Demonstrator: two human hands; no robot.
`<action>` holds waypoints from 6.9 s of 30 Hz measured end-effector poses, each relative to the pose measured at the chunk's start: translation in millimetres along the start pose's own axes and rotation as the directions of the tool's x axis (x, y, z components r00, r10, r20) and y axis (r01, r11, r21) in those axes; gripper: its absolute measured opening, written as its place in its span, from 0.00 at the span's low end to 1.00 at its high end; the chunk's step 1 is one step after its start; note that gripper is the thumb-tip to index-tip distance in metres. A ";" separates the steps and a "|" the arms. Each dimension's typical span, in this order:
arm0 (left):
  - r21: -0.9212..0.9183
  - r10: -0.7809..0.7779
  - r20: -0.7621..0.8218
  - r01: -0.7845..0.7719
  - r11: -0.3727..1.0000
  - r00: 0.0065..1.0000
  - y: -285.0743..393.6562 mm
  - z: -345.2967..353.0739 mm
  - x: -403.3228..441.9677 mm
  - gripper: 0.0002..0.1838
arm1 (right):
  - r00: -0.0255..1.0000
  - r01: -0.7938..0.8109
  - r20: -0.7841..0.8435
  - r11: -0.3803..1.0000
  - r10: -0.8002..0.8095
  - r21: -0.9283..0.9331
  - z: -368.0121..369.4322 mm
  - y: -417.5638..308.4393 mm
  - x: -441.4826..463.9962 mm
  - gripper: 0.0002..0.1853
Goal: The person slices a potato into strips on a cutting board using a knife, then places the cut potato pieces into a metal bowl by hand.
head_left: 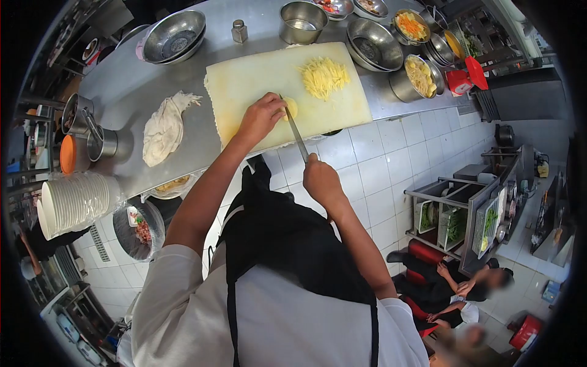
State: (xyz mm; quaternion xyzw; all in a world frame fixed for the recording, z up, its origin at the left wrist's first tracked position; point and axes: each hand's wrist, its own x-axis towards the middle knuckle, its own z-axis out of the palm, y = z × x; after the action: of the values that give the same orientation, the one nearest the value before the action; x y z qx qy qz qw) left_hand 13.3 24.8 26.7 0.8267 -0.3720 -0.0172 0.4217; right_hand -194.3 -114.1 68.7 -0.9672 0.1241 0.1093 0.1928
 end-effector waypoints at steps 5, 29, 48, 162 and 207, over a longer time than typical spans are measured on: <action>0.047 0.018 0.088 -0.023 0.999 0.996 3.8 -4.0 5.2 0.13 | 1.000 0.004 0.014 1.000 -0.004 -0.016 -3.7 -2.2 -6.7 0.06; -0.046 -0.078 -0.016 0.077 0.996 0.997 -6.0 4.7 -0.3 0.08 | 1.000 -0.015 0.028 0.999 0.014 0.047 -50.9 -6.6 -45.8 0.09; -0.063 -0.050 -0.015 0.049 0.997 0.999 -7.7 3.1 -0.9 0.08 | 1.000 0.021 0.020 0.999 -0.022 0.026 -26.6 -4.6 -6.0 0.05; -0.045 -0.004 -0.048 0.002 0.999 0.999 -9.9 5.7 -1.8 0.09 | 0.998 0.032 -0.052 0.998 -0.030 0.046 -43.2 -1.3 -40.8 0.04; 0.002 0.022 0.011 -0.022 1.000 1.000 -5.4 0.4 -2.5 0.13 | 0.997 0.059 -0.053 0.997 -0.062 -0.049 9.1 4.2 11.4 0.04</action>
State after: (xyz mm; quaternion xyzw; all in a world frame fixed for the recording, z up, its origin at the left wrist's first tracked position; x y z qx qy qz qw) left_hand 14.6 28.1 22.0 0.8229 -0.3836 -0.0166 0.4188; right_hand -186.1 -116.5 56.1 -0.9774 0.0974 0.0799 0.1698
